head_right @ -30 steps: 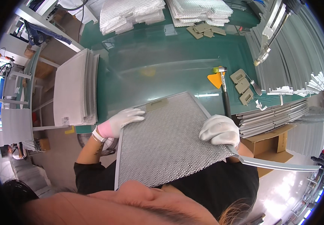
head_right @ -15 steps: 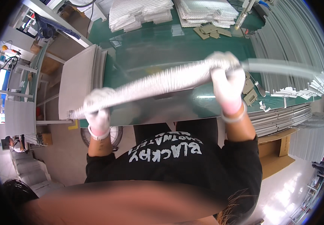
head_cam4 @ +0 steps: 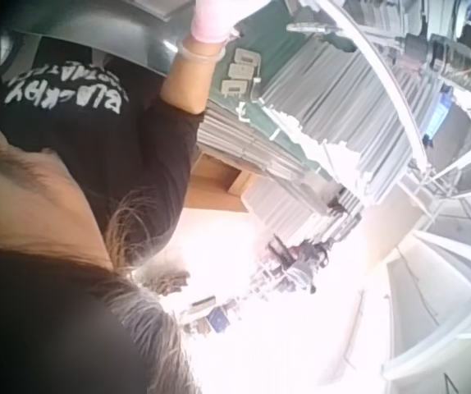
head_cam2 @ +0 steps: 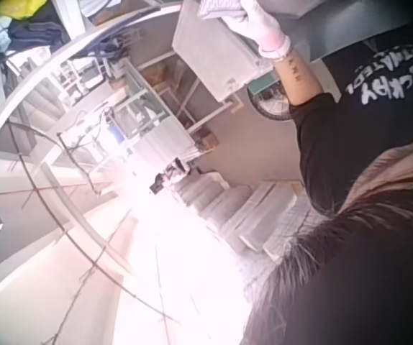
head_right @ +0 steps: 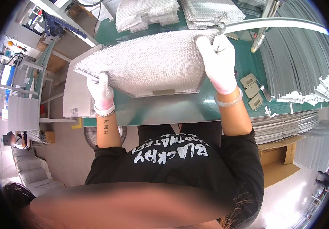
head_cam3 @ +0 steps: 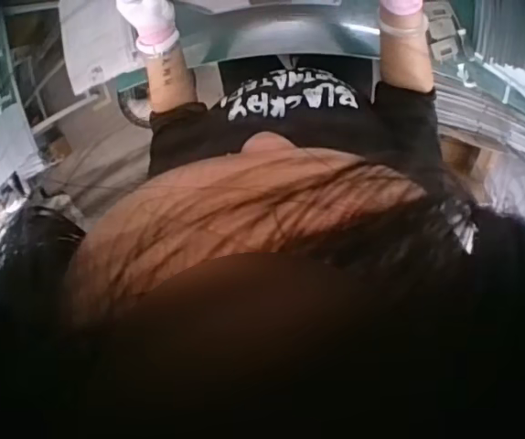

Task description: Assembling metal mesh filters by attaching a frame and securing it with tools.

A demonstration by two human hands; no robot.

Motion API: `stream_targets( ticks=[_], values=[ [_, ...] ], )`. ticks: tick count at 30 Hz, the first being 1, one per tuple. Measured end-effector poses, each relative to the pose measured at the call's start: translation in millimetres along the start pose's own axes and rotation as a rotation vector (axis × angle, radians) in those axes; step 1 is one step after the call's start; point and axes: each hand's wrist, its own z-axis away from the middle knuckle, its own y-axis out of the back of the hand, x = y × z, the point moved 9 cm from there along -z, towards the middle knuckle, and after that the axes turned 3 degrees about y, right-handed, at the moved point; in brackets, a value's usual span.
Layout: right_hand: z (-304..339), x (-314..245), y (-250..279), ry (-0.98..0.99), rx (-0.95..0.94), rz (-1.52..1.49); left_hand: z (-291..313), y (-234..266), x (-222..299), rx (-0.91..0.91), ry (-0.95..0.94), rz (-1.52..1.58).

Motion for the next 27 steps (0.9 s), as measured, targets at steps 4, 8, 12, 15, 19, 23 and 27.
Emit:
stream_targets(
  ticks=[4,8,12,15,19,23,27],
  values=[
    [9.2,-3.6,2.9,0.048,-0.042,0.014,1.5,7.8,5.1,0.085,-0.05,-0.017],
    [6.0,17.3,41.8,0.057,0.021,0.058,24.6,-28.5,19.7,-0.071,0.047,-0.085],
    [6.9,4.3,45.3,0.08,-0.092,-0.072,51.3,-40.8,26.2,-0.184,0.022,-0.062],
    [19.7,-24.6,28.9,0.178,-0.213,-0.06,55.3,-39.0,49.3,-0.22,-0.262,0.044],
    [50.8,-58.6,-14.0,0.284,-0.377,-0.218,52.8,-15.2,56.8,-0.267,-0.347,-0.035],
    [86.6,-50.7,9.8,0.49,-0.496,-0.291,99.3,-25.0,58.7,-0.917,-0.373,0.239],
    [98.7,-55.8,24.6,0.387,-0.422,-0.352,124.7,-41.1,25.0,-1.033,-0.037,-0.138]
  ],
)
